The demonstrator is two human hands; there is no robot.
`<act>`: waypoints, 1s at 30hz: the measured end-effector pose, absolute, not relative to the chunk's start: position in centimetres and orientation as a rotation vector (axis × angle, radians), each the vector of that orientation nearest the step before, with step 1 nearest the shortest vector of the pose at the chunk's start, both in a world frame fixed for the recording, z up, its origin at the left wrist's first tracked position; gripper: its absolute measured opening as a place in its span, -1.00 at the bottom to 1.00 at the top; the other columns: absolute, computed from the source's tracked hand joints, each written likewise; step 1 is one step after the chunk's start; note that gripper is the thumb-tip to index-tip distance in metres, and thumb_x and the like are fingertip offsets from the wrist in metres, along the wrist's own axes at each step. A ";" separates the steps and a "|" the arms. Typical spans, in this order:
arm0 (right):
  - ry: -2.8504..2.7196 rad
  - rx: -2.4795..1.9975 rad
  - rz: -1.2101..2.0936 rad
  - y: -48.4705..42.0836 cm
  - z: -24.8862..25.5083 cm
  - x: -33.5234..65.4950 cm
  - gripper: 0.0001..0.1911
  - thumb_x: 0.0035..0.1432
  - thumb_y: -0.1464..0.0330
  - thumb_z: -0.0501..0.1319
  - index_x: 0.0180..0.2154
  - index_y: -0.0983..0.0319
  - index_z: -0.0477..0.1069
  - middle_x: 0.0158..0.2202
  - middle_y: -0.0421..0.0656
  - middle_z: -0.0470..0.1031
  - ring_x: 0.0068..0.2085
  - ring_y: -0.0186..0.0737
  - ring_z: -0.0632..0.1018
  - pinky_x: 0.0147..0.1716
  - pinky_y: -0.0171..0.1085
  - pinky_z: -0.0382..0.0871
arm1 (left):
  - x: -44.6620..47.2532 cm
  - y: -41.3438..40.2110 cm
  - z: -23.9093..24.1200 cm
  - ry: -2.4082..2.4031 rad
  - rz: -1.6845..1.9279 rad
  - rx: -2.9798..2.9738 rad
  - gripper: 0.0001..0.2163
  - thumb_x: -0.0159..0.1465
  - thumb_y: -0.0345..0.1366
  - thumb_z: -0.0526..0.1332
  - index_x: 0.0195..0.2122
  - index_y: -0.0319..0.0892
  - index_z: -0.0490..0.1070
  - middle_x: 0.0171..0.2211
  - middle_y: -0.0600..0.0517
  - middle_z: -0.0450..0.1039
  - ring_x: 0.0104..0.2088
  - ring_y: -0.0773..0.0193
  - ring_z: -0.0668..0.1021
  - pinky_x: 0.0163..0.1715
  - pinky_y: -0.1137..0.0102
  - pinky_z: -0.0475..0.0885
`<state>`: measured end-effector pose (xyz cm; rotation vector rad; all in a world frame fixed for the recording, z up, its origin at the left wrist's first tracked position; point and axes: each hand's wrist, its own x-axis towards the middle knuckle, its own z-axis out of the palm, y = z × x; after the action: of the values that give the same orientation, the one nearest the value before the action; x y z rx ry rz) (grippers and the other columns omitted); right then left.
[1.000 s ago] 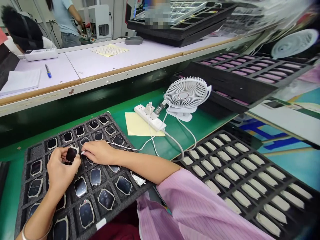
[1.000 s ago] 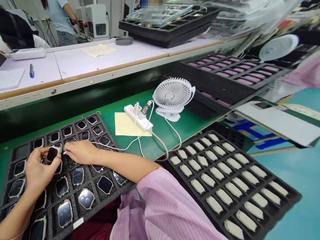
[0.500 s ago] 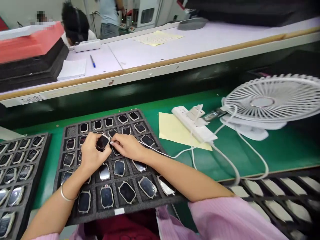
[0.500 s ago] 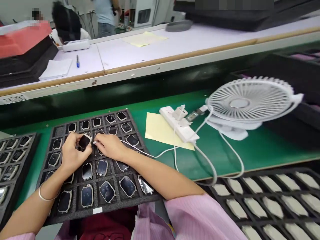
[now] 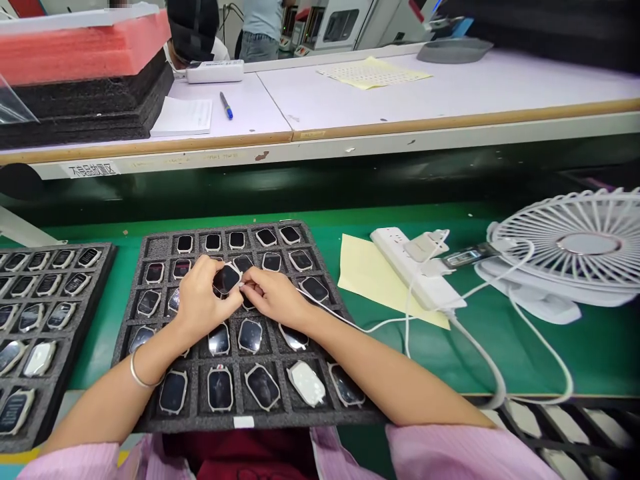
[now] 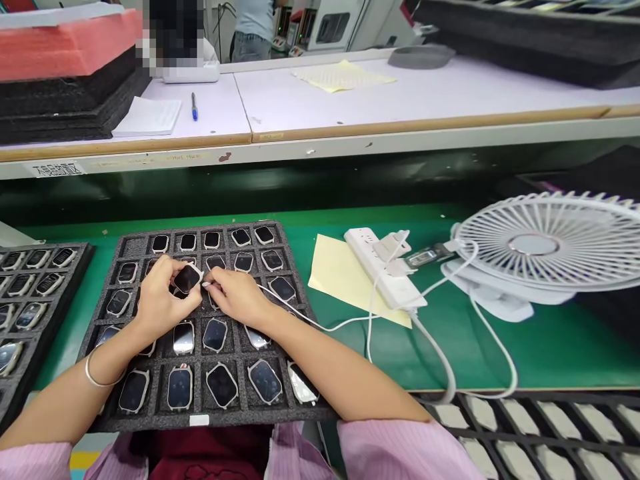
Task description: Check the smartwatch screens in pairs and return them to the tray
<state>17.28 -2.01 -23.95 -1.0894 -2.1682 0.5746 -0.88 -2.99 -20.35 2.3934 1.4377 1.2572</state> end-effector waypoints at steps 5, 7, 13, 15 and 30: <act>-2.160 -1.097 0.579 -2.1 -23.8 17.2 -0.93 0.28 0.45 0.17 -0.30 0.19 0.33 -0.50 -0.25 0.43 -0.52 -0.30 0.42 -0.46 -0.35 0.21 | -0.9 -3.1 -20.3 1.480 1.193 2.330 -0.86 0.07 -0.34 0.22 -0.35 -0.11 0.28 -0.42 0.07 0.36 -0.42 0.26 0.45 -0.41 0.37 0.36; -2.161 -1.099 0.577 -2.1 -23.7 17.3 -0.93 0.28 0.45 0.17 -0.30 0.19 0.33 -0.50 -0.25 0.44 -0.52 -0.30 0.43 -0.46 -0.34 0.21 | -0.8 -3.0 -20.3 1.478 1.205 2.316 -0.86 0.06 -0.34 0.23 -0.35 -0.11 0.28 -0.42 0.07 0.37 -0.41 0.26 0.46 -0.40 0.37 0.36; -2.160 -1.089 0.571 -2.1 -23.8 17.4 -0.94 0.28 0.45 0.18 -0.29 0.20 0.34 -0.50 -0.24 0.45 -0.51 -0.31 0.44 -0.47 -0.36 0.21 | -0.7 -2.7 -20.5 1.459 1.133 2.122 -0.84 0.06 -0.37 0.25 -0.32 -0.15 0.33 -0.39 0.05 0.41 -0.41 0.28 0.46 -0.41 0.39 0.38; -2.150 -1.088 0.568 -2.0 -23.8 17.4 -0.94 0.27 0.45 0.18 -0.29 0.20 0.35 -0.49 -0.24 0.47 -0.51 -0.31 0.45 -0.47 -0.36 0.22 | -0.7 -2.5 -20.7 1.457 1.090 2.017 -0.82 0.09 -0.35 0.27 -0.27 -0.16 0.36 -0.35 0.03 0.45 -0.40 0.30 0.47 -0.40 0.40 0.40; -1.900 -1.096 0.630 -2.1 -24.1 17.6 -0.93 0.27 0.43 0.13 -0.19 0.16 0.31 -0.37 -0.16 0.61 -0.39 -0.21 0.63 -0.40 -0.30 0.46 | -1.2 -2.2 -21.2 1.397 1.167 2.142 -0.68 0.13 -0.40 0.26 -0.05 -0.14 0.44 -0.33 0.06 0.40 -0.39 0.31 0.44 -0.32 0.37 0.44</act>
<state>17.57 -2.09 -24.11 -1.0959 -1.9002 0.6305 -1.20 -2.24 -21.19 2.1417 1.3967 1.1668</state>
